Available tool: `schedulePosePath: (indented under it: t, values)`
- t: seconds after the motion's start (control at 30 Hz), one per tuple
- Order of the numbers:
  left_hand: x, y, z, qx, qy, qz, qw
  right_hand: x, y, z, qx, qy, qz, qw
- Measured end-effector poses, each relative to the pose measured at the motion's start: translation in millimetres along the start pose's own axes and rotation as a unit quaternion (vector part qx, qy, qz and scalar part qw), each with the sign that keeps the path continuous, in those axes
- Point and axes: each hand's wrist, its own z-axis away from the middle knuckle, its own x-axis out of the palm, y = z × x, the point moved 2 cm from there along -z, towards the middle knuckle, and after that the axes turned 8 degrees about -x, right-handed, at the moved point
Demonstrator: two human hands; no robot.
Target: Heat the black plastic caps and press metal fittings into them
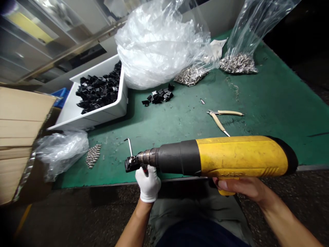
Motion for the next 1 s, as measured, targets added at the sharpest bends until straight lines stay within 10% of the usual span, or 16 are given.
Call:
schedulePosePath:
  t: [1.0]
  values:
    - [-0.7,-0.5,0.8,-0.036,-0.019,0.008,0.999,2.6,-3.5,-1.1,-0.004,0.0,-0.019,1.0]
